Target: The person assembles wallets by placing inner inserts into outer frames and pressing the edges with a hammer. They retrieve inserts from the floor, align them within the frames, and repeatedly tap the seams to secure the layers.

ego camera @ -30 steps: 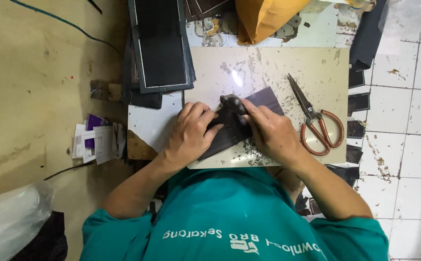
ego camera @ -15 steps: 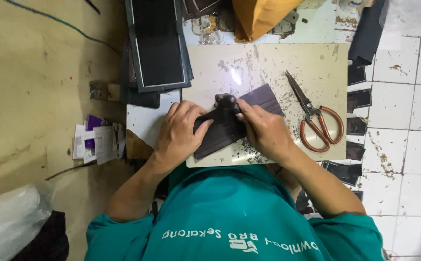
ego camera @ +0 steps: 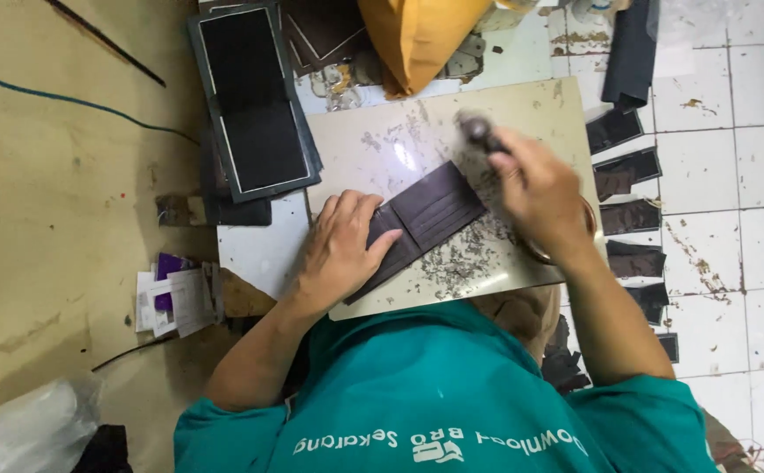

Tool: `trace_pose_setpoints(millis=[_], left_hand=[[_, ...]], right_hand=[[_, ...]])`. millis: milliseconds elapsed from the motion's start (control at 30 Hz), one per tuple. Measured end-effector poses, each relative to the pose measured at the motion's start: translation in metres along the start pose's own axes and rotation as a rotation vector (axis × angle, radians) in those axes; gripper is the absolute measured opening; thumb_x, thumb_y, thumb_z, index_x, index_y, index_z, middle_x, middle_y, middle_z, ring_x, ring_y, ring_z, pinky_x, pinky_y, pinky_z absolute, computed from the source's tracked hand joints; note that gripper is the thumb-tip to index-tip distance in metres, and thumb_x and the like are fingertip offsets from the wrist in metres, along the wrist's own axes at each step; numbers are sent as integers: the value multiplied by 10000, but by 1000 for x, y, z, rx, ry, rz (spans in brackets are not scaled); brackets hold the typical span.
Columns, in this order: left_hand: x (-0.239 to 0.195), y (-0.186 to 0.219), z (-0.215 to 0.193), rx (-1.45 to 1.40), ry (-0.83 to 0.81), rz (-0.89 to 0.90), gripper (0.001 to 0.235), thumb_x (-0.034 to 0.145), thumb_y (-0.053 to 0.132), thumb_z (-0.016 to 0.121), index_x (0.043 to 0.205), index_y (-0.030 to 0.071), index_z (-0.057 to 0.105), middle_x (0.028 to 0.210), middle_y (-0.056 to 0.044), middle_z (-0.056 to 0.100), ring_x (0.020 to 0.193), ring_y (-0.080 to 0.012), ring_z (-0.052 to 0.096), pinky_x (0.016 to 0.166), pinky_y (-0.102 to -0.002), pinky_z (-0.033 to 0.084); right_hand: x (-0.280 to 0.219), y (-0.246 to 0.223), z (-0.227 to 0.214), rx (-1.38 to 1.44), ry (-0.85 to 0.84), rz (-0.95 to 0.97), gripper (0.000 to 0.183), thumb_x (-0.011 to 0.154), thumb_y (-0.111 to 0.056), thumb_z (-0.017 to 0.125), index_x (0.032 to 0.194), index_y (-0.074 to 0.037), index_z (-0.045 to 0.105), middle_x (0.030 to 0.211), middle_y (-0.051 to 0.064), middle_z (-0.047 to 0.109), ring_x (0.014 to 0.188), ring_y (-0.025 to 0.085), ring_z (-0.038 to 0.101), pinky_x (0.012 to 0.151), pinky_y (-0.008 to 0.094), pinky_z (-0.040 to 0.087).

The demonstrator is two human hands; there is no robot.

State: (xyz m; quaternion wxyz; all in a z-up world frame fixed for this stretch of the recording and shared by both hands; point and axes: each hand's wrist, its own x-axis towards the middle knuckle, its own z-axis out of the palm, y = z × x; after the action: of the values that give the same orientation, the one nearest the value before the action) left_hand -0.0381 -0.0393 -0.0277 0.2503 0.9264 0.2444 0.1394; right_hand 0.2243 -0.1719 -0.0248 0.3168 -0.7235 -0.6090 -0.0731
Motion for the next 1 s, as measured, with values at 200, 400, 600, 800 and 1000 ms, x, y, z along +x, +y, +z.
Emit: trace_pose_setpoints(millis=[200, 400, 600, 800, 1000], left_hand=[[29, 13, 16, -1, -76, -36, 558, 863, 317, 801, 1271, 2, 588, 1072, -170, 563, 992, -394, 617, 870, -475, 497], [43, -2, 37, -51, -159, -171, 593, 802, 331, 856, 1240, 39, 583, 1016, -157, 598, 931, -407, 676, 821, -483, 526], [41, 19, 13, -240, -151, -300, 265, 866, 244, 796, 1056, 89, 695, 885, -103, 727, 865, -332, 736, 778, -429, 551], [25, 25, -7, -544, -9, -234, 137, 884, 159, 796, 974, 100, 710, 769, -101, 742, 713, -218, 722, 644, -349, 562], [16, 16, -16, -783, 7, -297, 124, 903, 51, 766, 1007, 39, 700, 782, -93, 737, 759, -156, 687, 698, -339, 597]], right_hand=[[0, 49, -13, -250, -102, 346, 319, 1147, -351, 594, 1370, -140, 680, 968, 129, 687, 921, 357, 710, 773, 478, 555], [-9, 72, 17, -277, -92, 432, 314, 1106, -378, 619, 1353, -187, 650, 972, 84, 620, 937, 328, 685, 768, 469, 553], [-13, 71, 15, -277, -54, 364, 306, 1095, -340, 621, 1324, -139, 656, 971, 103, 592, 984, 339, 658, 803, 444, 536], [-16, 71, 18, -266, -35, 336, 335, 1054, -340, 662, 1326, -145, 659, 1034, 97, 583, 1090, 339, 589, 877, 469, 449], [-11, 16, -26, 307, -120, 303, 245, 1081, -232, 559, 1224, -108, 714, 1060, 142, 672, 1111, 345, 614, 945, 450, 450]])
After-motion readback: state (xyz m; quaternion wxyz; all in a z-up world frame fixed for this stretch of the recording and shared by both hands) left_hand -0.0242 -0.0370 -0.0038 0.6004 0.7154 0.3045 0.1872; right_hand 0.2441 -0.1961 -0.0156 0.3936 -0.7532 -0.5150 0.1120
